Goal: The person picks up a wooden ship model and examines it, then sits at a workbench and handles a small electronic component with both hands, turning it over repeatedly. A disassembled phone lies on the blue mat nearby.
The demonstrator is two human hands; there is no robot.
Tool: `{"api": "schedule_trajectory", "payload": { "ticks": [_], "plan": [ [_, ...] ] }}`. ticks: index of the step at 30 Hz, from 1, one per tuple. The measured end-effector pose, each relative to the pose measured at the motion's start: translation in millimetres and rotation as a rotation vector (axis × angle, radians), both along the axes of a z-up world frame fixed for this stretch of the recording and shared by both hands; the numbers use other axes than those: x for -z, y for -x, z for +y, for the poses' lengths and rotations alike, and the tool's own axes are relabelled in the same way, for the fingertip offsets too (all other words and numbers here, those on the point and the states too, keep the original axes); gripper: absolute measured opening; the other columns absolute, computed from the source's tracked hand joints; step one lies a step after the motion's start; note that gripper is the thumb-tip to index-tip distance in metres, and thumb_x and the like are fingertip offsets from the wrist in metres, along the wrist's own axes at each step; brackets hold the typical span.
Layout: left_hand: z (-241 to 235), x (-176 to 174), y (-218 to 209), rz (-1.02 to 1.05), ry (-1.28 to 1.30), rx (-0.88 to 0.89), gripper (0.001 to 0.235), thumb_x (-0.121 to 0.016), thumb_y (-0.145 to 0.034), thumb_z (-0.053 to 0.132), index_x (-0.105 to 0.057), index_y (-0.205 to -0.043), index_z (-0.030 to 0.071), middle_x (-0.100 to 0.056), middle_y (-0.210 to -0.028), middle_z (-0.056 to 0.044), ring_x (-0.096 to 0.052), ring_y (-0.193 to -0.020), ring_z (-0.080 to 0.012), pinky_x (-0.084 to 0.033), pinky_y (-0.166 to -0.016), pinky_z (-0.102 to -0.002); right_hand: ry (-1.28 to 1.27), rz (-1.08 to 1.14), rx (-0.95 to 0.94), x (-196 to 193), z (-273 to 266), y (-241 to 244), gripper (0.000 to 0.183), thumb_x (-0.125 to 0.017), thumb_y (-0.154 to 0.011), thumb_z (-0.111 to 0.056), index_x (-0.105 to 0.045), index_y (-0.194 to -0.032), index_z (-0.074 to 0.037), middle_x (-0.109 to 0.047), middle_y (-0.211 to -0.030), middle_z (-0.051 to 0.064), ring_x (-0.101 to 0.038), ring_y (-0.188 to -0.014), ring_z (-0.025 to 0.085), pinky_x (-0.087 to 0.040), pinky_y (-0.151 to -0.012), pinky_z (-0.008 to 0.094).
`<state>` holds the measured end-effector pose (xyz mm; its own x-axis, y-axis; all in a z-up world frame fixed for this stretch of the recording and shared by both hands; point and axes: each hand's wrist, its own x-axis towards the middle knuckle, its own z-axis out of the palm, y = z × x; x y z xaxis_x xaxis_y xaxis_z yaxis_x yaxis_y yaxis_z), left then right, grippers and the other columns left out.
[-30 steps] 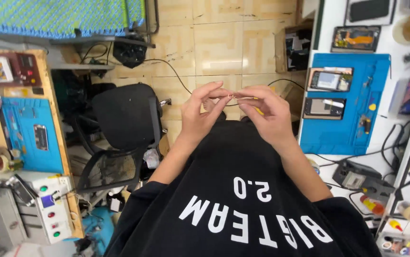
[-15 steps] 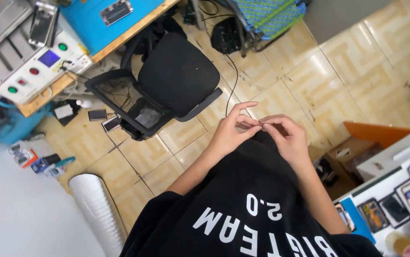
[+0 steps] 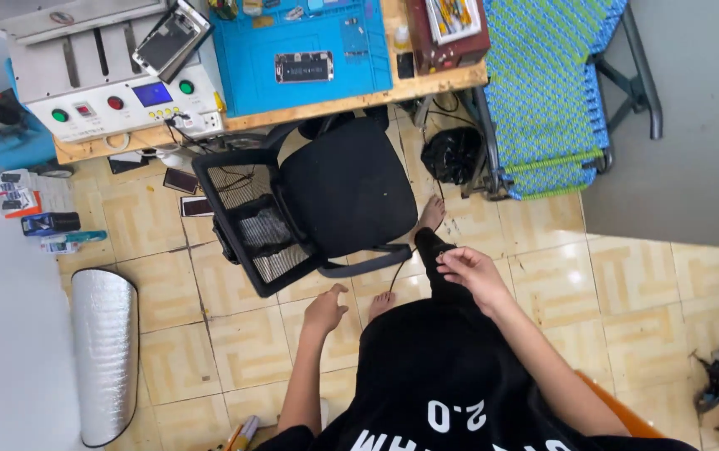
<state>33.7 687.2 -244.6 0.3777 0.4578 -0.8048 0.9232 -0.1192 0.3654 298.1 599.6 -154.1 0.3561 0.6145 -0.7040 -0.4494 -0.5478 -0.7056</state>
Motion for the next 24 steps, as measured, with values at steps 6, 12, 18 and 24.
{"api": "schedule_trajectory", "payload": {
  "ticks": [6, 12, 18, 24],
  "plan": [
    [113.6, 1.9, -112.0, -0.225, -0.365, -0.662, 0.025, -0.039, -0.085, 0.01, -0.046, -0.109, 0.012, -0.057, -0.097, -0.026, -0.053, -0.09, -0.0433, -0.042, -0.075, -0.053, 0.161, -0.021, -0.156, 93.1, 54.8, -110.1, 0.016, -0.057, -0.08, -0.014, -0.057, -0.088, 0.001, -0.061, -0.09, 0.017, -0.061, -0.081, 0.025, -0.05, -0.069, 0.031],
    [304.0, 83.3, -188.4, -0.43, -1.316, -0.883, 0.032, -0.042, -0.089, 0.004, -0.034, -0.12, 0.01, -0.037, -0.105, -0.01, -0.05, -0.086, -0.0239, -0.054, -0.068, -0.036, 0.412, -0.157, 0.119, 195.0, -17.9, -223.4, 0.021, -0.052, -0.085, -0.012, -0.045, -0.099, 0.001, -0.055, -0.094, 0.02, -0.057, -0.083, 0.031, -0.045, -0.073, 0.041],
    [392.7, 139.4, -189.3, -0.315, -1.652, -1.274, 0.029, -0.032, -0.092, 0.025, -0.041, -0.113, 0.008, -0.047, -0.107, -0.012, -0.051, -0.095, -0.0242, -0.048, -0.077, -0.033, 0.754, -0.188, 0.298, 156.6, -86.8, -257.8, 0.026, -0.046, -0.084, -0.009, -0.046, -0.103, 0.01, -0.053, -0.098, 0.023, -0.054, -0.088, 0.033, -0.045, -0.077, 0.038],
    [392.0, 122.7, -205.7, -0.322, -1.638, -1.112, 0.025, -0.033, -0.09, 0.021, -0.045, -0.104, 0.004, -0.047, -0.097, -0.012, -0.051, -0.09, -0.0261, -0.048, -0.076, -0.034, 0.838, -0.157, 0.566, 133.3, -72.3, -257.3, 0.03, -0.038, -0.09, -0.012, -0.039, -0.112, 0.008, -0.051, -0.106, 0.019, -0.053, -0.092, 0.029, -0.045, -0.08, 0.035]
  ]
}}
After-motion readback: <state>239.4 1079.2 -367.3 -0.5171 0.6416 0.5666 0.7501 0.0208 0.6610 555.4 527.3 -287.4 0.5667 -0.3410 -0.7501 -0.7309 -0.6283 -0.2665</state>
